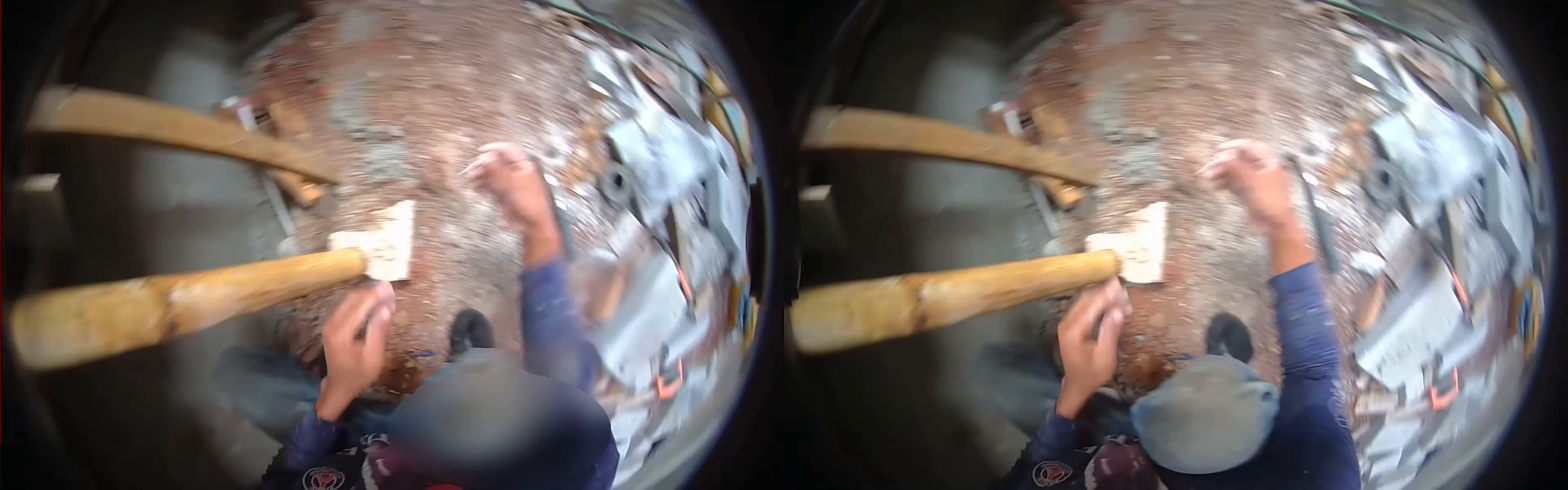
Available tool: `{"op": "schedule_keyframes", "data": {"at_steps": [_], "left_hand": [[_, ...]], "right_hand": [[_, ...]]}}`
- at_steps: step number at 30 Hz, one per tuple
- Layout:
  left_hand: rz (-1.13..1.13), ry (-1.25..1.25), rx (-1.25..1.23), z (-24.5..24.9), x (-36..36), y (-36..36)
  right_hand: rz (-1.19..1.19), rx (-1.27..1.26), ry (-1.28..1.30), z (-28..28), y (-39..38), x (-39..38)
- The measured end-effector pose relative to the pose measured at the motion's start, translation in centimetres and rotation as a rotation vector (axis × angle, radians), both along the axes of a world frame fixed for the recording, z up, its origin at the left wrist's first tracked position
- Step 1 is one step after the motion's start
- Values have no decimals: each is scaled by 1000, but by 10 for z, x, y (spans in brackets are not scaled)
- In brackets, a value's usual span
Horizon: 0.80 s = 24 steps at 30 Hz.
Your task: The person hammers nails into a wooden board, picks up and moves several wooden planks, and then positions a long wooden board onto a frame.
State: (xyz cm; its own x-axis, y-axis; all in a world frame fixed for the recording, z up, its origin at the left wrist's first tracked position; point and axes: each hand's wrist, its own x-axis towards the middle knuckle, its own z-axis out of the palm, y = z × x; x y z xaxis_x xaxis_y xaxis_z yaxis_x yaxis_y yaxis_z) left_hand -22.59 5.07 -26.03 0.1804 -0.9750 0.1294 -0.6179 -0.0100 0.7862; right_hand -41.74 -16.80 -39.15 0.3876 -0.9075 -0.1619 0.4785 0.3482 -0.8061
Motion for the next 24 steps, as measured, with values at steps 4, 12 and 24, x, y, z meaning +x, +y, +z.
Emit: {"op": "schedule_keyframes", "data": {"at_steps": [4, 12, 24], "left_hand": [[89, 318, 105, -56, -32, -44], [112, 188, -51, -40, -25, -21], [133, -472, -6, 154, 173, 137]], "right_hand": [[157, 343, -382, 11, 88, 15], [321, 211, -66, 24, 135, 31], [-237, -580, 1861, -114, 82, -204]]}}
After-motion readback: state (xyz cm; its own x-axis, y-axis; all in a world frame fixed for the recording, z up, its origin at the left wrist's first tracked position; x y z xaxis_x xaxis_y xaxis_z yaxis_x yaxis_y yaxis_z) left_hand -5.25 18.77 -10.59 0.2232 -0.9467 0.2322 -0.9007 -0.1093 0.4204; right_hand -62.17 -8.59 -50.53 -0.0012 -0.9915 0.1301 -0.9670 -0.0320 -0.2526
